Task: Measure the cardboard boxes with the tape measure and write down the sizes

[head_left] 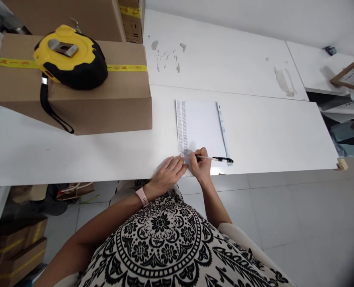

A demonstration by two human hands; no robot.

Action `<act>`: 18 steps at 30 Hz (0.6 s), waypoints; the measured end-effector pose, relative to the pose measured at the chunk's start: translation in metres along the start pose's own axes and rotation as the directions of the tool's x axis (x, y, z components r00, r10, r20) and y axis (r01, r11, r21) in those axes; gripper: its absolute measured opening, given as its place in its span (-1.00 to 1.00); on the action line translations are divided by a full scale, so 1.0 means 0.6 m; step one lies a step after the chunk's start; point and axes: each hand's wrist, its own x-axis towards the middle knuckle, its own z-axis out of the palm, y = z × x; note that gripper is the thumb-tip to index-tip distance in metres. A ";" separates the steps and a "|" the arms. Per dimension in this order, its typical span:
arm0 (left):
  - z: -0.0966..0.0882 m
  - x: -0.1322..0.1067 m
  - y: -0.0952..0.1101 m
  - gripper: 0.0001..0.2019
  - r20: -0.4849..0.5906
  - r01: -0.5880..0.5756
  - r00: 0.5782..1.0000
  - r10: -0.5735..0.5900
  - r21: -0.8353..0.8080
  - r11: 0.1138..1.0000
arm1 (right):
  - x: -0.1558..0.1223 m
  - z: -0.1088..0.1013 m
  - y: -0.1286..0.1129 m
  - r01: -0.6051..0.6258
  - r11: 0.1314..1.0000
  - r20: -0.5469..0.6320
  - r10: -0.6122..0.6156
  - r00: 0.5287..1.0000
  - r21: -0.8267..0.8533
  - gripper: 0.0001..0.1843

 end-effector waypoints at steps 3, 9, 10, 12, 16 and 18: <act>0.001 0.000 0.000 -0.58 0.032 0.011 0.999 -0.010 -0.034 0.999 | 0.000 0.000 -0.003 -0.005 1.000 -0.006 0.005 1.000 -0.004 -0.72; 0.004 -0.001 0.002 -0.59 0.029 0.020 0.999 -0.018 -0.071 0.997 | 0.000 -0.001 -0.002 -0.012 1.000 -0.093 0.015 0.996 0.028 -0.74; 0.005 -0.001 0.002 -0.58 0.029 0.022 0.999 -0.020 -0.075 0.997 | 0.001 -0.001 -0.001 -0.018 0.999 -0.117 0.023 0.993 0.040 -0.74; 0.006 -0.001 0.002 -0.58 0.029 0.026 0.999 -0.024 -0.080 0.996 | 0.001 -0.002 0.000 -0.026 0.998 -0.134 0.033 0.990 0.054 -0.74; 0.007 -0.003 0.001 -0.59 0.023 0.027 0.999 -0.025 -0.080 0.996 | 0.003 -0.003 -0.001 -0.030 0.999 -0.100 0.034 0.994 0.039 -0.74; 0.008 -0.003 0.000 -0.58 0.021 0.025 1.000 -0.023 -0.082 0.996 | 0.003 -0.003 -0.002 -0.027 0.999 -0.076 0.030 0.997 0.031 -0.74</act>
